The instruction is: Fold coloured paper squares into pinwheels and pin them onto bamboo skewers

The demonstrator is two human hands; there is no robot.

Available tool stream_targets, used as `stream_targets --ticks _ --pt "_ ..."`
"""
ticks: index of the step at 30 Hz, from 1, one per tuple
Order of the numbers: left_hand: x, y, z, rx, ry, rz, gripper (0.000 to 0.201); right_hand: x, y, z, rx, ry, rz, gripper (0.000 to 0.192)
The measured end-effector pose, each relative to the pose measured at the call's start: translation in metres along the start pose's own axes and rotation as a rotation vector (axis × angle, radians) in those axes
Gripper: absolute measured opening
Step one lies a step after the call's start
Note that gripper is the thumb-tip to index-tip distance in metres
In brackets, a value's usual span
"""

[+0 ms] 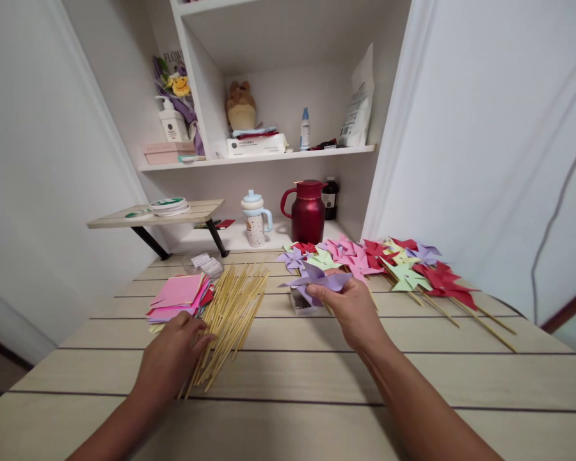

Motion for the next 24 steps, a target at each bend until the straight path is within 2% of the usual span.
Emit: stream_targets --ticks 5,9,16,24 --pt "-0.001 0.01 -0.013 -0.181 -0.045 -0.055 0.015 0.003 -0.004 0.001 0.074 0.003 0.039 0.026" --pt "-0.007 0.014 -0.021 -0.24 -0.05 -0.032 0.018 0.004 -0.007 0.0 0.042 -0.019 0.052 0.029" --pt "-0.011 0.007 -0.028 -0.202 -0.034 0.062 0.018 0.005 -0.009 -0.001 0.026 -0.03 0.056 0.029" --pt "-0.017 -0.004 -0.024 -0.118 -0.021 0.106 0.025 0.005 -0.008 -0.002 0.013 -0.044 0.051 0.03"
Point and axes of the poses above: each hand's wrist, its own x-axis away from the middle knuckle, its own z-axis out of the back of the hand, y = z × x, the point moved 4 cm from there along -x, towards the middle knuckle, and after that the axes turned 12 degrees about y, right-handed, at the moved point
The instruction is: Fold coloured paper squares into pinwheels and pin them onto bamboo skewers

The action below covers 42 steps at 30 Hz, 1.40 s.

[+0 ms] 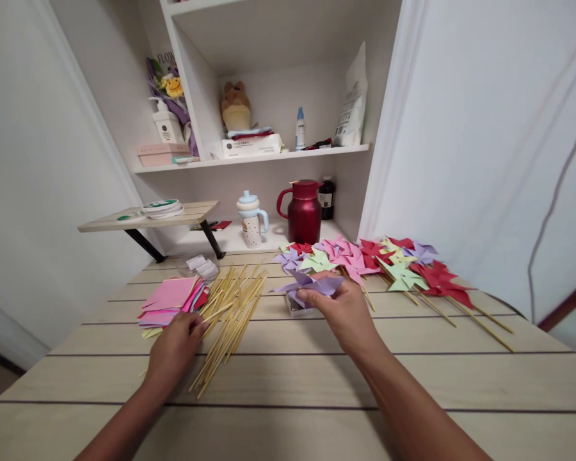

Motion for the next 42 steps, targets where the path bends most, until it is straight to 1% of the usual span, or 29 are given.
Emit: stream_targets --ticks 5,10,18,22,25,29,36,42 --pt "0.0 -0.003 0.001 0.026 -0.008 -0.031 0.032 0.001 -0.002 -0.002 0.005 -0.021 -0.005 0.026" --pt "0.004 -0.003 0.006 0.032 0.004 -0.028 0.029 0.001 -0.004 -0.002 -0.007 -0.033 -0.018 0.026" --pt "0.011 0.001 0.014 0.089 0.007 -0.035 0.032 0.003 -0.004 -0.005 -0.023 -0.043 -0.058 0.026" --pt "0.013 -0.001 0.015 0.101 0.024 -0.025 0.031 0.005 -0.007 -0.007 0.016 -0.083 -0.059 0.023" --pt "0.014 -0.003 0.013 0.107 0.037 -0.017 0.03 0.006 -0.008 -0.008 0.034 -0.088 -0.062 0.023" --pt "0.016 -0.004 0.012 0.107 0.068 0.013 0.029 0.007 -0.006 -0.009 0.034 -0.111 -0.069 0.023" --pt "0.019 -0.001 0.018 0.091 0.148 0.065 0.027 0.007 -0.003 -0.01 0.013 -0.136 -0.073 0.025" --pt "0.019 -0.006 0.014 0.14 0.185 0.077 0.027 0.007 -0.003 -0.011 0.0 -0.145 -0.09 0.028"
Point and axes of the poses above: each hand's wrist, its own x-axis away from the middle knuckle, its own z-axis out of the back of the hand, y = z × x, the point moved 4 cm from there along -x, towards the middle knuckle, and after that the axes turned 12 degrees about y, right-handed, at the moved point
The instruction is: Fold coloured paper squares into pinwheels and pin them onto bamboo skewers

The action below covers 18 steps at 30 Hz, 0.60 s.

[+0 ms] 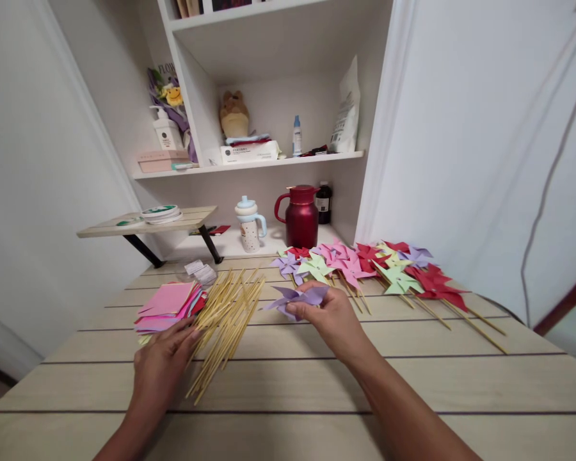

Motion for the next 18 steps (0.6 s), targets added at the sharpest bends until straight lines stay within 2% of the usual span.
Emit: stream_targets --ticks 11,18 --pt "0.001 -0.014 0.001 0.148 0.105 0.0 0.029 0.001 -0.001 -0.001 -0.021 -0.04 0.027 0.025" --pt "0.005 -0.009 0.003 0.162 0.122 -0.036 0.028 0.003 -0.004 -0.001 -0.02 -0.044 0.031 0.022"
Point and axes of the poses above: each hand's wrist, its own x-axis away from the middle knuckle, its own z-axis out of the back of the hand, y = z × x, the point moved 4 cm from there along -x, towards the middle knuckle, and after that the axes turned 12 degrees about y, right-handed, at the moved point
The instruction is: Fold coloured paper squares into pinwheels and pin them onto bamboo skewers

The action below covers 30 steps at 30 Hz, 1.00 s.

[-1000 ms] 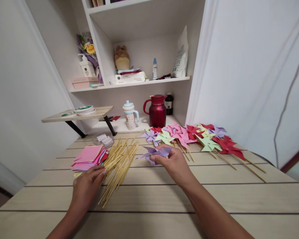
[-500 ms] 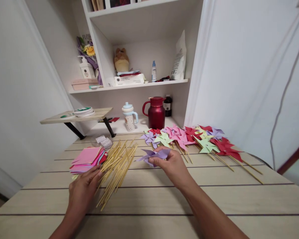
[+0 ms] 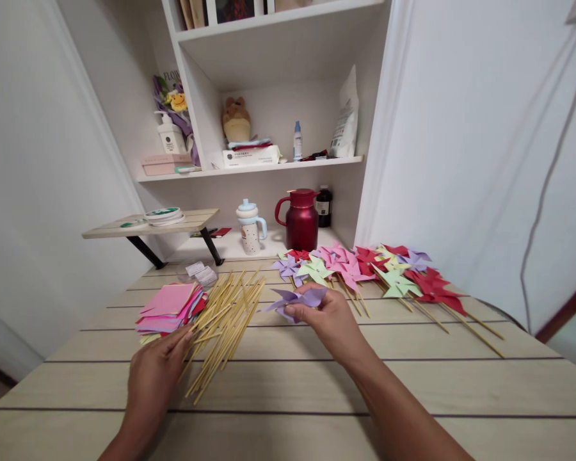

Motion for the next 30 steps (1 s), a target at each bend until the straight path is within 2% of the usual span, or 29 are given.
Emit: stream_targets --ticks 7,10,12,13,14,15,17,19,22,24,26,30 --pt "0.0 0.005 0.015 -0.161 0.209 -0.167 0.028 0.004 -0.001 -0.003 0.012 -0.051 -0.01 0.017" --pt "-0.007 0.013 0.033 -0.076 0.322 -0.217 0.031 0.01 -0.01 -0.008 0.002 -0.108 -0.002 0.015" --pt "-0.016 0.023 0.043 0.073 0.354 -0.185 0.031 0.016 -0.018 -0.012 -0.02 -0.15 0.026 0.013" --pt "-0.022 0.03 0.045 0.17 0.324 -0.142 0.03 0.018 -0.023 -0.012 -0.037 -0.154 0.043 0.013" --pt "-0.027 0.037 0.042 0.284 0.238 -0.06 0.028 0.021 -0.028 -0.013 -0.058 -0.165 0.065 0.013" --pt "-0.031 0.045 0.034 0.408 0.101 0.038 0.027 0.023 -0.033 -0.013 -0.074 -0.171 0.097 0.013" --pt "-0.035 0.062 0.011 0.719 -0.159 0.239 0.027 0.026 -0.041 -0.013 -0.078 -0.191 0.159 0.012" --pt "-0.035 0.077 -0.016 1.043 -0.298 0.457 0.027 0.026 -0.046 -0.01 -0.078 -0.194 0.21 0.011" --pt "-0.03 0.092 -0.06 1.462 -0.452 0.758 0.041 0.019 -0.045 -0.003 -0.079 -0.177 0.218 0.011" --pt "-0.025 0.096 -0.081 1.586 -0.536 0.841 0.048 0.012 -0.041 0.002 -0.089 -0.148 0.179 0.013" --pt "-0.02 0.098 -0.094 1.607 -0.642 0.854 0.048 0.006 -0.035 0.007 -0.106 -0.112 0.132 0.014" --pt "-0.006 0.101 -0.096 1.506 -0.873 0.794 0.047 -0.001 -0.024 0.009 -0.058 -0.078 0.071 0.013"
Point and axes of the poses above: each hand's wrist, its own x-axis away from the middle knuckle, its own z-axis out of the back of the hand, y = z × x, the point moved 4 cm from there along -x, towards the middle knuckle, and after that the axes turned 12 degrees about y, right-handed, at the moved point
